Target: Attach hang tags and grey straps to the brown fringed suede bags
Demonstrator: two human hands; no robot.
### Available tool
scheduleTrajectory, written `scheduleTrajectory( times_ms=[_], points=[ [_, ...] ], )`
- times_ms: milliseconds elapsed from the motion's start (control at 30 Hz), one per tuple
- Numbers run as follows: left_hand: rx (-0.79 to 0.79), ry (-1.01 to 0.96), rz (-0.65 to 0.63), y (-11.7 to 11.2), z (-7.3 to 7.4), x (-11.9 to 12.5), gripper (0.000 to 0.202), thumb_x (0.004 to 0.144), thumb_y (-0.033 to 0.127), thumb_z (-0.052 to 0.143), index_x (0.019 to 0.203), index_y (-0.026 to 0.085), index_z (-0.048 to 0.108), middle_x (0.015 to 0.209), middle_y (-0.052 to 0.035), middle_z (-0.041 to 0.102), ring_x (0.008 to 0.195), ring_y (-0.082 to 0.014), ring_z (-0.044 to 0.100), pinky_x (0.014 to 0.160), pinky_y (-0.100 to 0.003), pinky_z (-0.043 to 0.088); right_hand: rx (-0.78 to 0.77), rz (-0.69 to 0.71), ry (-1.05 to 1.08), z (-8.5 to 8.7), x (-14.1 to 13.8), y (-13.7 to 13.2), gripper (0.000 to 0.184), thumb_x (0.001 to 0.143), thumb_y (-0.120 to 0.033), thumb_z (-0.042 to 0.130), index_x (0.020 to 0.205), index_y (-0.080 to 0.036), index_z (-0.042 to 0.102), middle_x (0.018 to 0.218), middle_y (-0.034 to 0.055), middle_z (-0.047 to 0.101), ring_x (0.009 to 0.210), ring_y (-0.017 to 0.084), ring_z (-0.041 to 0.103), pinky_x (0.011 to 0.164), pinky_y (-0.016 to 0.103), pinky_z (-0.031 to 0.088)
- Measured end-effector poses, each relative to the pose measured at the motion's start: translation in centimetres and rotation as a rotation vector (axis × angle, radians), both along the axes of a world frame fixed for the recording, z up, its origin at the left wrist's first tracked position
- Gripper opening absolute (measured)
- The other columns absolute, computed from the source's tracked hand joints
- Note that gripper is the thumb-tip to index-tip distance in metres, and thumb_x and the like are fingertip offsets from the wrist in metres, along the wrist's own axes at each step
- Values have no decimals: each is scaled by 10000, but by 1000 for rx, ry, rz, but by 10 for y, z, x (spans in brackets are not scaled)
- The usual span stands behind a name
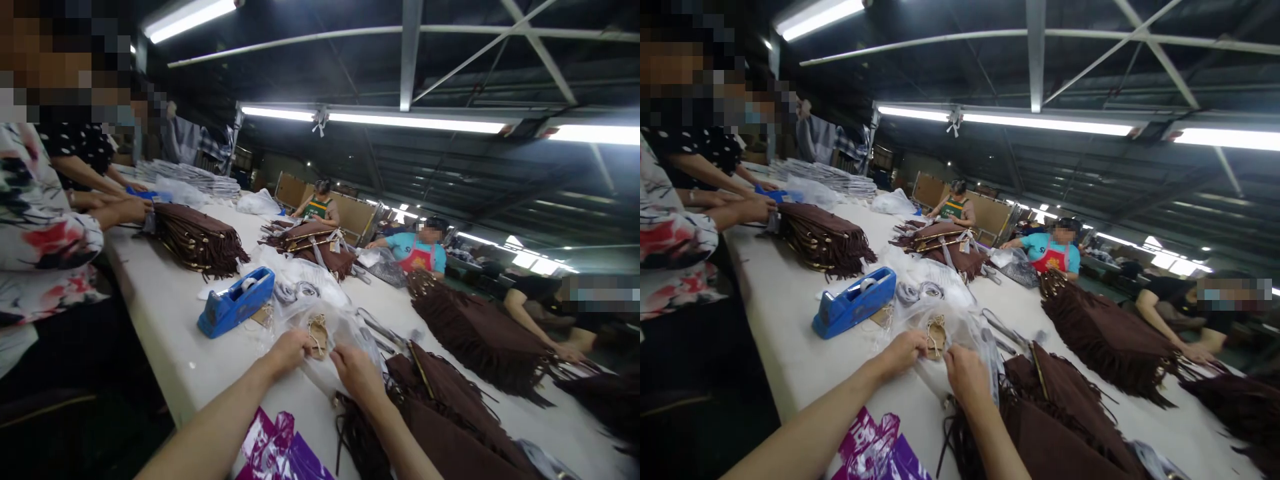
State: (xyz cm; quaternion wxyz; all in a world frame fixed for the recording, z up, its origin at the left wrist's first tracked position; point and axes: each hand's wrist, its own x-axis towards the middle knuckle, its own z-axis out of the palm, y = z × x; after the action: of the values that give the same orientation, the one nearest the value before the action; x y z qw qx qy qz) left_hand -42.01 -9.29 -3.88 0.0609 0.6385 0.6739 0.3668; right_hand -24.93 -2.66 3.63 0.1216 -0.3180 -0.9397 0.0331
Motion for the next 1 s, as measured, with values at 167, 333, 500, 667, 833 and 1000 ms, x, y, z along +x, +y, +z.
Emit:
scheduleTrajectory(
  times_ms=[167,333,500,667,833,1000],
  points=[
    [-16,-28,12,1,0,0,320,698,14,470,724,175,745,867,-39,710,830,-177,620,777,-255,461,56,-91,-144,-29,-37,12,234,910,-294,482,878,-181,685,873,141,738,789,261,690,602,301,412],
    [-58,-39,44,3,1,0,307,706,50,502,771,205,759,858,-38,714,844,-200,619,776,-274,465,94,-76,-168,-24,-24,33,256,935,-228,409,851,-189,648,833,123,724,770,252,672,604,307,381],
    [-87,-47,85,1,6,5,304,713,49,496,771,192,758,886,-55,715,875,-219,615,808,-301,463,74,-71,-87,2,-8,50,293,951,-262,365,818,-198,618,805,76,703,782,211,646,655,286,393],
    [-92,-54,100,-4,12,7,300,727,66,494,793,190,759,872,-53,711,854,-213,619,784,-290,459,3,2,-33,-14,-27,28,167,889,-251,510,816,-221,658,877,58,711,847,212,651,675,272,404],
    [-105,-58,89,-5,12,7,302,718,67,490,781,186,760,905,-67,707,883,-218,618,797,-291,454,-112,-72,102,-31,-42,19,180,820,-151,507,694,-191,627,728,91,676,736,226,643,617,295,395],
    [-113,-83,86,-1,8,5,274,711,66,496,756,170,746,932,-76,701,922,-224,609,828,-298,442,-404,19,365,20,-22,42,190,789,-318,495,650,-209,565,720,51,667,699,199,623,538,264,426]
  ],
)
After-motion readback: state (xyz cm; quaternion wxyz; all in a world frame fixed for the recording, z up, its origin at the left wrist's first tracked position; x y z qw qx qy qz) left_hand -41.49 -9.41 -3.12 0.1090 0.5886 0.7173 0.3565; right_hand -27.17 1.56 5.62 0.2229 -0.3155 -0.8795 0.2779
